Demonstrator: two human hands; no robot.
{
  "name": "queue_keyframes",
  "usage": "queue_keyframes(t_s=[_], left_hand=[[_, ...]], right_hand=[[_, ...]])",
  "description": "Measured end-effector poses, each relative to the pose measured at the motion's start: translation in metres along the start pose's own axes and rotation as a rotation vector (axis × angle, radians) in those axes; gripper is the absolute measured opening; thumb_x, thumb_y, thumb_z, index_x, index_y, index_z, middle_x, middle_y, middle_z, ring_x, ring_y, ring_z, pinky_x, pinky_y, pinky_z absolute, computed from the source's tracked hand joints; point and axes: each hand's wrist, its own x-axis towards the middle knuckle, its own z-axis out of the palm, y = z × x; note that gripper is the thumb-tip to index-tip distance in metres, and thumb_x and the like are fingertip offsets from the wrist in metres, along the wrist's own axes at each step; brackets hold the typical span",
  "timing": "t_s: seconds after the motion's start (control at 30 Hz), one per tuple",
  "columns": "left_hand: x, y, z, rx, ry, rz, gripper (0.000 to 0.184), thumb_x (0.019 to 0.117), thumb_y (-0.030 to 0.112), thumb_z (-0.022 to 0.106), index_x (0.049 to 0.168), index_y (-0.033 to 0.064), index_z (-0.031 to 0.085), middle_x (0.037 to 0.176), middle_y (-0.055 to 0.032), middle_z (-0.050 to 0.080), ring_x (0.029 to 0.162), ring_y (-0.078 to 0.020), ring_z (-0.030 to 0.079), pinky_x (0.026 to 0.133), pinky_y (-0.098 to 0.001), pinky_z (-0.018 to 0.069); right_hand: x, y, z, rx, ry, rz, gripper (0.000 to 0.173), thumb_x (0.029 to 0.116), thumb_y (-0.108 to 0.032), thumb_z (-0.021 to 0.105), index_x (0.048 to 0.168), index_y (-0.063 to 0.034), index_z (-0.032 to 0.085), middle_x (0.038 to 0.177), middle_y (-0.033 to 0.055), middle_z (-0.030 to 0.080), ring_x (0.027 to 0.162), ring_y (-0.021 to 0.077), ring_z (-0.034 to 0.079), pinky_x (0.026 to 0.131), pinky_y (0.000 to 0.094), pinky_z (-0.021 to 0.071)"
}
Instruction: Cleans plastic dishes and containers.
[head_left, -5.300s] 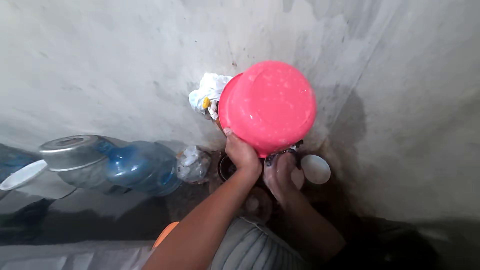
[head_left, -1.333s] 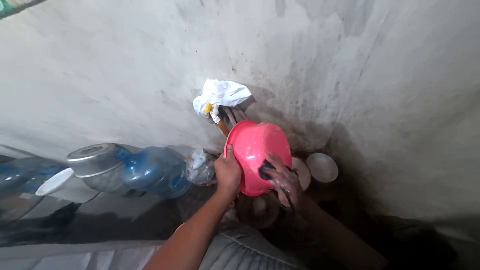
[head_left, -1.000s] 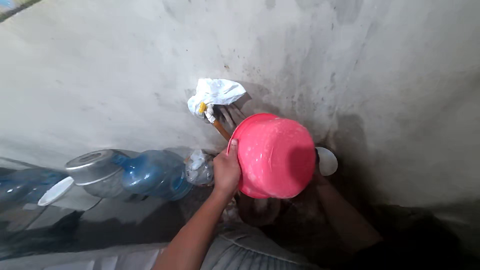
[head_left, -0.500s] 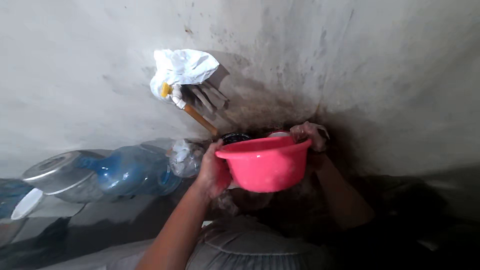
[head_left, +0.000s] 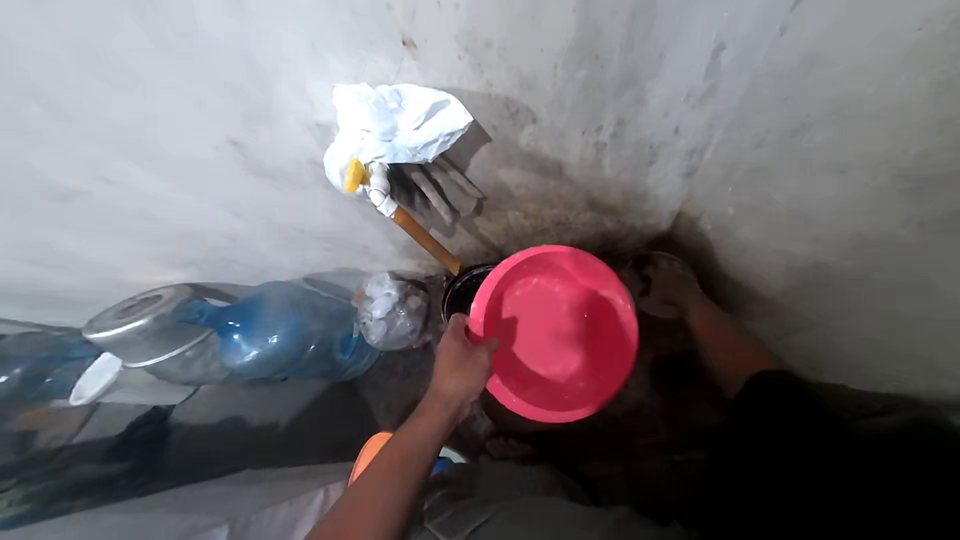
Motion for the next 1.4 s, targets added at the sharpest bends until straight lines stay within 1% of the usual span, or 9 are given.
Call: queue_keyframes(t_s=[0.2,0.37,0.5,0.7,0.8,0.97,1.2,1.3,1.4], left_hand=[[0.005,0.006,0.005,-0.105,0.066,0.009,0.033,0.0897,-0.002,0.070,0.121,0.0021,0.061,0.096,-0.0130,0.071,0.076,-0.0198,0.072,0.067,-0.0360,0.0624],[0.007,0.012,0.010,-0.306,0.158,0.067,0.014,0.0930,0.000,0.070,0.106,-0.0013,0.067,0.090,-0.0125,0.074,0.076,-0.0204,0.074,0.067,-0.0361,0.0632],[0.013,0.009,0.012,-0.424,0.204,0.090,0.018,0.0987,0.010,0.067,0.113,-0.0008,0.065,0.098,-0.0134,0.075,0.086,-0.0233,0.075,0.075,-0.0408,0.0643],[0.011,0.011,0.017,-0.411,0.223,0.105,0.034,0.1036,0.034,0.061,0.119,0.0041,0.064,0.098,-0.0123,0.074,0.083,-0.0235,0.075,0.071,-0.0430,0.0645],[0.011,0.014,0.018,-0.365,0.240,0.080,0.040,0.1036,0.041,0.059,0.120,0.0050,0.063,0.099,-0.0118,0.074,0.085,-0.0227,0.074,0.073,-0.0431,0.0637],[0.007,0.019,0.016,-0.312,0.230,0.094,0.045,0.1035,0.047,0.056,0.120,0.0064,0.064,0.101,-0.0116,0.073,0.087,-0.0230,0.074,0.076,-0.0453,0.0629],[0.002,0.024,0.018,-0.293,0.233,0.131,0.050,0.1017,0.054,0.056,0.115,0.0072,0.065,0.096,-0.0118,0.072,0.083,-0.0230,0.073,0.075,-0.0454,0.0620],[0.002,0.027,0.021,-0.359,0.211,0.157,0.050,0.1020,0.055,0.054,0.121,0.0101,0.064,0.100,-0.0112,0.072,0.086,-0.0228,0.073,0.075,-0.0460,0.0621],[0.002,0.032,0.026,-0.380,0.215,0.153,0.051,0.1022,0.057,0.052,0.121,0.0102,0.063,0.099,-0.0120,0.071,0.085,-0.0237,0.072,0.073,-0.0461,0.0614]], right_hand=[[0.000,0.010,0.049,0.182,-0.015,0.186,0.050,0.1042,-0.033,0.059,0.143,-0.0012,0.056,0.146,0.0303,0.052,0.138,0.0497,0.047,0.113,0.0672,0.0356],[0.015,0.013,0.054,0.139,-0.135,0.299,0.051,0.1013,-0.028,0.062,0.139,0.0053,0.056,0.147,0.0291,0.052,0.141,0.0446,0.046,0.116,0.0609,0.0349],[0.016,0.018,0.039,0.347,0.091,0.349,0.039,0.1046,-0.017,0.054,0.135,0.0074,0.058,0.142,0.0296,0.056,0.135,0.0433,0.052,0.112,0.0599,0.0407],[-0.007,-0.003,-0.029,0.511,0.327,0.272,0.038,0.0930,-0.014,0.070,0.127,0.0005,0.065,0.128,0.0251,0.065,0.120,0.0397,0.061,0.100,0.0600,0.0501],[-0.011,-0.010,-0.044,1.078,0.405,0.381,0.057,0.1048,-0.053,0.050,0.132,-0.0039,0.061,0.123,0.0208,0.066,0.107,0.0327,0.066,0.092,0.0548,0.0552],[-0.007,0.006,-0.037,1.155,0.290,0.375,0.068,0.1012,-0.063,0.049,0.133,-0.0045,0.061,0.118,0.0179,0.067,0.100,0.0291,0.066,0.087,0.0497,0.0563],[-0.058,-0.044,-0.099,1.409,0.659,0.104,0.052,0.0890,-0.033,0.079,0.124,-0.0009,0.059,0.102,0.0113,0.070,0.086,0.0206,0.070,0.076,0.0415,0.0612],[-0.118,-0.098,-0.132,1.630,0.769,-0.199,0.041,0.1034,-0.045,0.056,0.114,-0.0060,0.058,0.089,0.0055,0.067,0.079,0.0183,0.069,0.075,0.0411,0.0613],[-0.170,-0.148,-0.124,1.635,0.553,-0.478,0.054,0.1056,-0.060,0.031,0.102,-0.0164,0.063,0.090,-0.0001,0.071,0.082,0.0170,0.070,0.073,0.0422,0.0616]])
